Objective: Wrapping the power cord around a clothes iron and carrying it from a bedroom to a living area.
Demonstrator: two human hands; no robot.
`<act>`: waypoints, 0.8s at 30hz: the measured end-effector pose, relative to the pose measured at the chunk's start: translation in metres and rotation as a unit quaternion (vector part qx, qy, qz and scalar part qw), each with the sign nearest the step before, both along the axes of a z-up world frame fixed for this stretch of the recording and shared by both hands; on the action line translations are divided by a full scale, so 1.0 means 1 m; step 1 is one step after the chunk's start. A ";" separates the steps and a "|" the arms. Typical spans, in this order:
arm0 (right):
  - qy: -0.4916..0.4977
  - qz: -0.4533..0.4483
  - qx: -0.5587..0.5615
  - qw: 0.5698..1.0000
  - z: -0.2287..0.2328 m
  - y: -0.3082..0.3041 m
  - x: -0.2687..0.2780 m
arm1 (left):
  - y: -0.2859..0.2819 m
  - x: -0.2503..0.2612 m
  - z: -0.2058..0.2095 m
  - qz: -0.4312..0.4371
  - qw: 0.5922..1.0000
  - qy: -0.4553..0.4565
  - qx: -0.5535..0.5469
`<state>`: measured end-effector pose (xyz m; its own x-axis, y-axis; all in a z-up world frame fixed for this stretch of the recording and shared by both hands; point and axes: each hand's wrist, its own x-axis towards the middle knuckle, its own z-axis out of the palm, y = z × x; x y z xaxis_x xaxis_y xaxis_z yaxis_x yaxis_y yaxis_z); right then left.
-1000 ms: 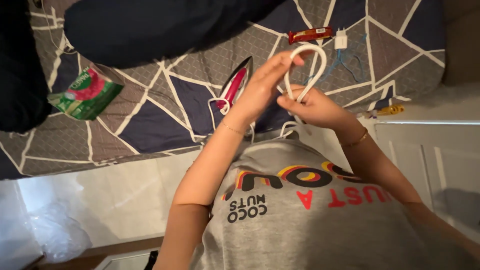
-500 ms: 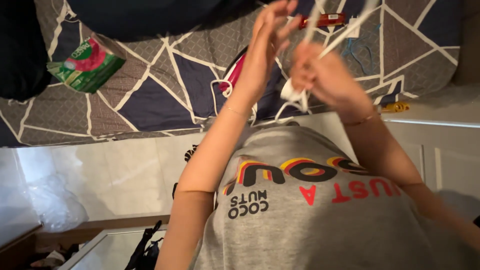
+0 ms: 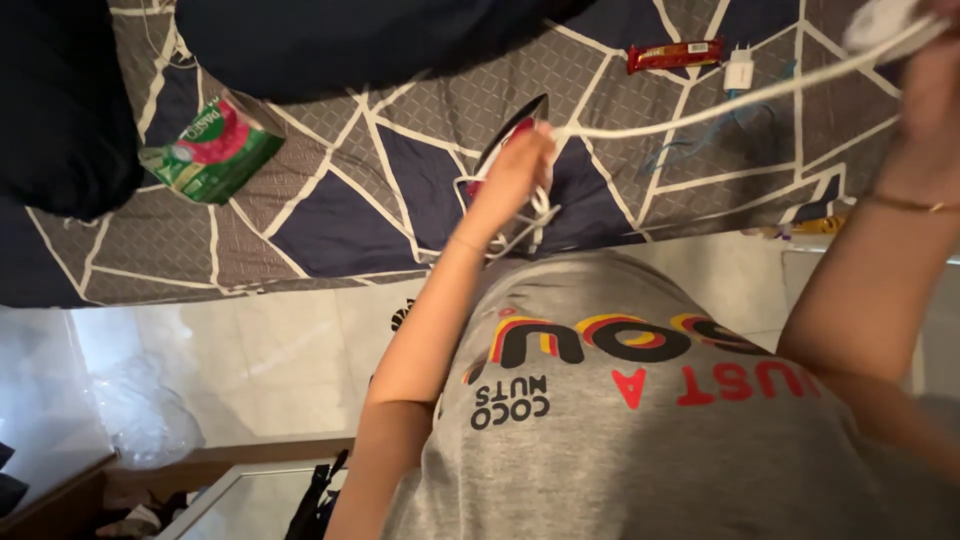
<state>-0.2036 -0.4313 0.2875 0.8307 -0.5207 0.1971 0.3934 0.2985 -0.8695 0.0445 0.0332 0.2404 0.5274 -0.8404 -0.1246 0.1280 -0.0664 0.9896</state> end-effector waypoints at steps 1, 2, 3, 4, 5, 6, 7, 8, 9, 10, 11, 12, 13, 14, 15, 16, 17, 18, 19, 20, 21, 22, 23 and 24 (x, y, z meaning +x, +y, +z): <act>0.000 -0.011 0.001 1.000 -0.002 0.022 0.006 | 0.004 0.009 0.015 0.047 0.999 0.026 0.003; 0.000 -0.023 0.002 1.000 -0.002 0.039 0.024 | 0.007 0.018 0.029 0.094 0.994 0.051 0.007; 0.002 -0.025 0.003 1.000 0.019 0.082 0.042 | 0.009 0.023 0.043 0.092 0.994 0.052 0.008; 0.025 -0.031 0.056 0.998 0.043 0.126 0.061 | 0.010 0.028 0.057 0.091 0.995 0.032 -0.025; 0.046 -0.035 0.110 0.992 0.068 0.173 0.078 | 0.010 0.033 0.071 0.090 0.994 0.010 -0.058; 0.046 -0.038 0.110 0.992 0.068 0.188 0.084 | 0.009 0.035 0.078 0.087 0.994 0.011 -0.058; 0.105 -0.031 0.087 0.990 0.067 0.204 0.091 | 0.008 0.036 0.085 0.070 0.993 0.013 -0.091; 0.164 -0.025 0.063 0.984 0.066 0.219 0.098 | 0.006 0.037 0.092 0.053 0.991 0.015 -0.124; 0.164 -0.028 0.064 0.984 0.068 0.229 0.105 | 0.005 0.035 0.097 0.050 0.991 0.016 -0.123; 0.193 -0.023 0.049 0.980 0.069 0.239 0.112 | 0.004 0.032 0.101 0.036 0.990 -0.009 -0.134; 0.221 -0.019 0.035 0.974 0.071 0.249 0.119 | 0.002 0.029 0.106 0.020 0.989 -0.035 -0.145; 0.221 -0.023 0.036 0.974 0.067 0.254 0.122 | 0.001 0.027 0.104 0.016 0.989 -0.034 -0.144; 0.223 0.017 0.043 0.974 0.063 0.258 0.125 | -0.002 0.026 0.103 -0.013 0.988 -0.042 -0.150; 0.224 0.056 0.050 0.972 0.059 0.263 0.128 | -0.004 0.024 0.101 -0.042 0.986 -0.050 -0.156; 0.224 0.053 0.051 0.972 0.054 0.267 0.129 | -0.008 0.023 0.099 -0.045 0.985 -0.050 -0.156; 0.226 0.103 0.029 0.968 0.048 0.271 0.129 | -0.011 0.022 0.097 -0.046 0.984 -0.022 -0.172; 0.226 0.154 0.008 0.962 0.043 0.276 0.129 | -0.014 0.020 0.096 -0.046 0.981 0.005 -0.188; 0.227 0.153 0.009 0.962 0.044 0.282 0.129 | -0.017 0.022 0.093 -0.047 0.981 0.007 -0.188; 0.259 0.169 -0.042 0.950 0.045 0.288 0.130 | -0.021 0.025 0.091 -0.018 0.985 0.010 -0.169; 0.290 0.184 -0.092 0.935 0.046 0.293 0.131 | -0.025 0.028 0.088 0.010 0.989 0.014 -0.149; 0.291 0.182 -0.091 0.935 0.050 0.297 0.131 | -0.025 0.035 0.093 0.008 0.989 0.015 -0.149; 0.317 0.182 -0.114 0.924 0.054 0.302 0.132 | -0.025 0.042 0.098 0.056 0.992 0.000 -0.113; 0.341 0.183 -0.136 0.912 0.057 0.306 0.134 | -0.025 0.049 0.103 0.104 0.991 -0.016 -0.077; 0.342 0.181 -0.135 0.912 0.057 0.308 0.135 | -0.025 0.053 0.105 0.101 0.992 -0.016 -0.077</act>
<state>-0.0683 -0.1229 0.3446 0.9155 -0.1977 -0.3504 -0.3497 0.0394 -0.9360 0.0972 0.0081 0.3453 0.6893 -0.7243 0.0162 0.0914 0.1091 0.9898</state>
